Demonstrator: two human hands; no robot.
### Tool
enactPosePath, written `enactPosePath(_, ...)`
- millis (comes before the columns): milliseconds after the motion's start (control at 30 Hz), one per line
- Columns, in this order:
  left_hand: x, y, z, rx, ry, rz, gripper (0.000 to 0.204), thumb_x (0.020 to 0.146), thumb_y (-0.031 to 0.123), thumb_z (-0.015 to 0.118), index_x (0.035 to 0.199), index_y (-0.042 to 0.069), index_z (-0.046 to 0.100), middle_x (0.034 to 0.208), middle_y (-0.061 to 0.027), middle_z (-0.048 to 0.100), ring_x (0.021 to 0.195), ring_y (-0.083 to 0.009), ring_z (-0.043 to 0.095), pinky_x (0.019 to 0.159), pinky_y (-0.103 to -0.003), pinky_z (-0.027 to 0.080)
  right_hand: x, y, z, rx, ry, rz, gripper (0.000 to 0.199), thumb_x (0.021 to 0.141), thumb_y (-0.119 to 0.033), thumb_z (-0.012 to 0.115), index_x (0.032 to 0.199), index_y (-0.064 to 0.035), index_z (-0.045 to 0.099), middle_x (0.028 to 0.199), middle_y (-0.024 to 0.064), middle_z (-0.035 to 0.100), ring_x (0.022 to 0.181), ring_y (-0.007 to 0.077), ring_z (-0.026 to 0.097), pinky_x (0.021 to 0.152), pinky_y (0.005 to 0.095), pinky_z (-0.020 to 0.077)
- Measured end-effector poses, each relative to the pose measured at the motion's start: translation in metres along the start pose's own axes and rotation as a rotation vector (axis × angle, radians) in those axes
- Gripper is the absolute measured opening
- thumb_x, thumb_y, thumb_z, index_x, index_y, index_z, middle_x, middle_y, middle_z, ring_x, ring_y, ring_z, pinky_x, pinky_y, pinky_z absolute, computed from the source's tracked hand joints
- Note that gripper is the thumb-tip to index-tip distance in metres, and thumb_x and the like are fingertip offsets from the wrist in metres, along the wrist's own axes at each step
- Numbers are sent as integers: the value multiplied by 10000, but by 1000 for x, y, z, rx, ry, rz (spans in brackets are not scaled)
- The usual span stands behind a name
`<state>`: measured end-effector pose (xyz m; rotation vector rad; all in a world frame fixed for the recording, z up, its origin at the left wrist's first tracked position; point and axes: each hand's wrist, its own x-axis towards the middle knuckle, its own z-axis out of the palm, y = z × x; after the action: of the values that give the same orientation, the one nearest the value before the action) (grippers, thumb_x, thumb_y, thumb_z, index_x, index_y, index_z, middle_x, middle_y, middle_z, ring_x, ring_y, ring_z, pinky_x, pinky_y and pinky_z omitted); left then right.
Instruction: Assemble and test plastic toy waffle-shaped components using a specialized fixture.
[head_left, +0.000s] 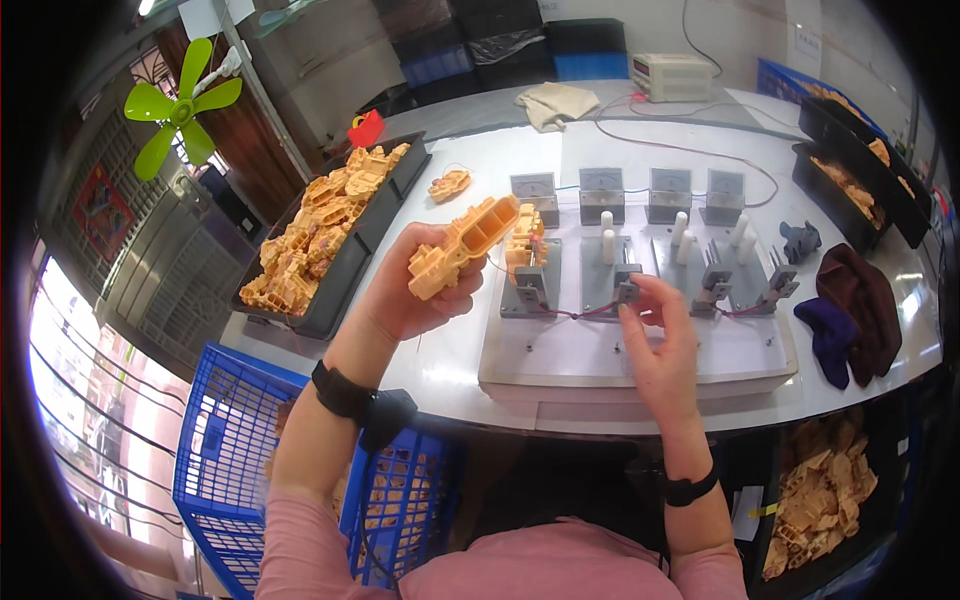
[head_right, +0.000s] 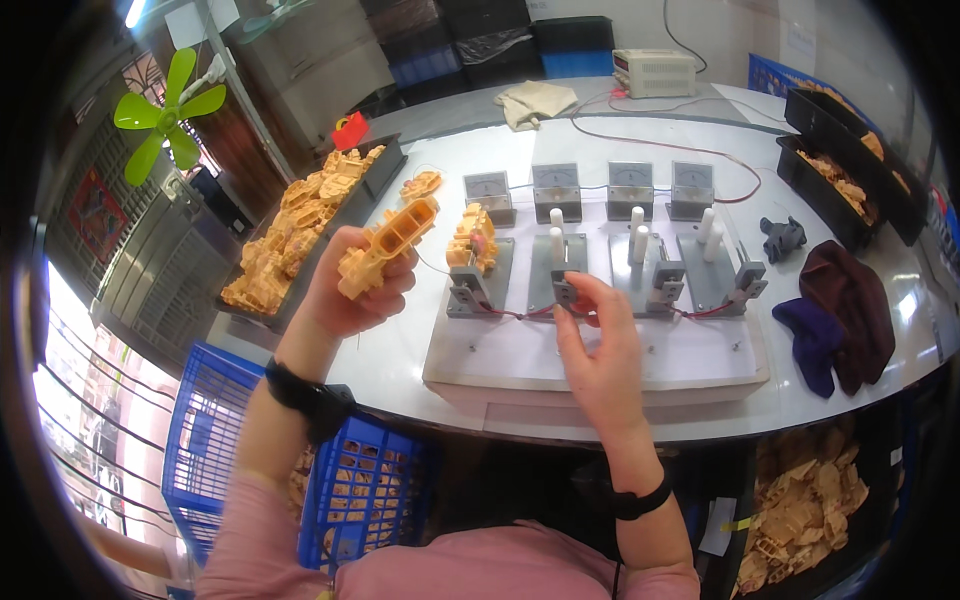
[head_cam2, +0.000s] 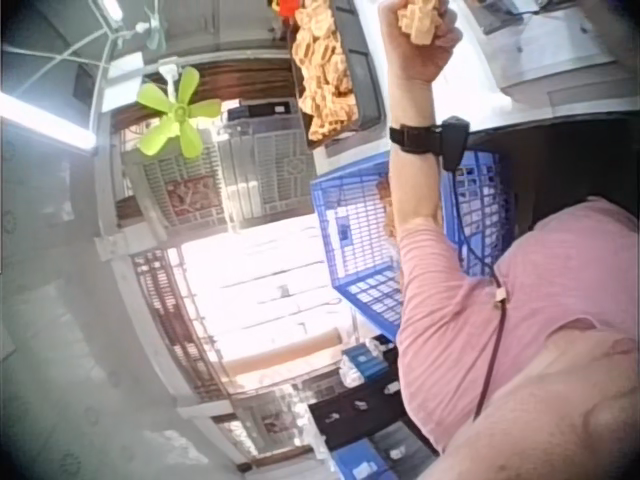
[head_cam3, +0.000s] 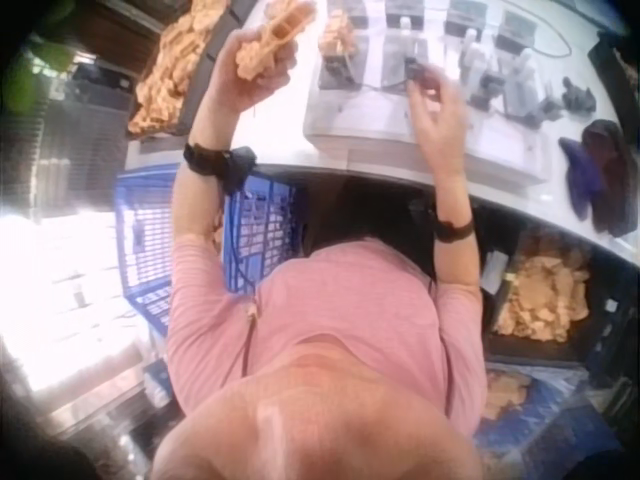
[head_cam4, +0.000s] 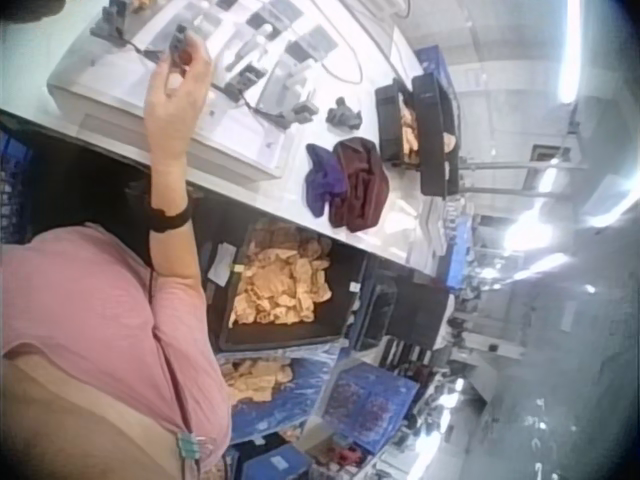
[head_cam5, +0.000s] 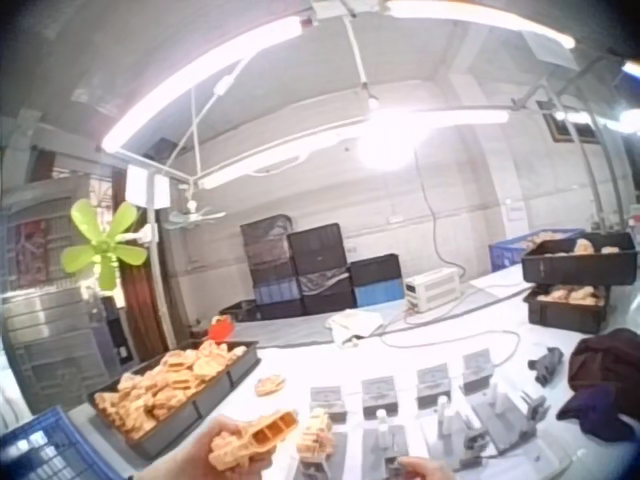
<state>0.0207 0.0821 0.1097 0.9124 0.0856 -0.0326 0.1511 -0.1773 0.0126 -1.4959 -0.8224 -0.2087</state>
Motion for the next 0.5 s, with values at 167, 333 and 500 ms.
enactPosePath(167,17,13,23,87,123,26,357,973,332,529,1194,51,549,906,-38,532,702,-95,501,545,-200,447,0,3,-5,77,-22,12,253,905,-62,712,1142,-42,628,968,79,619,885,185,609,795,313,499)
enactPosePath(333,52,39,61,595,294,103,660,960,335,617,1530,88,392,1143,-57,611,883,-112,585,673,-252,503,1,7,-5,168,-82,28,240,880,-92,749,1079,-47,621,928,63,609,837,175,574,777,307,480)
enactPosePath(500,126,35,78,1413,296,36,810,956,464,633,1563,22,330,1290,-122,611,1027,-133,638,742,-271,545,-1,11,-7,175,-78,27,262,865,-112,768,1075,-52,625,939,60,607,819,174,561,776,308,483)
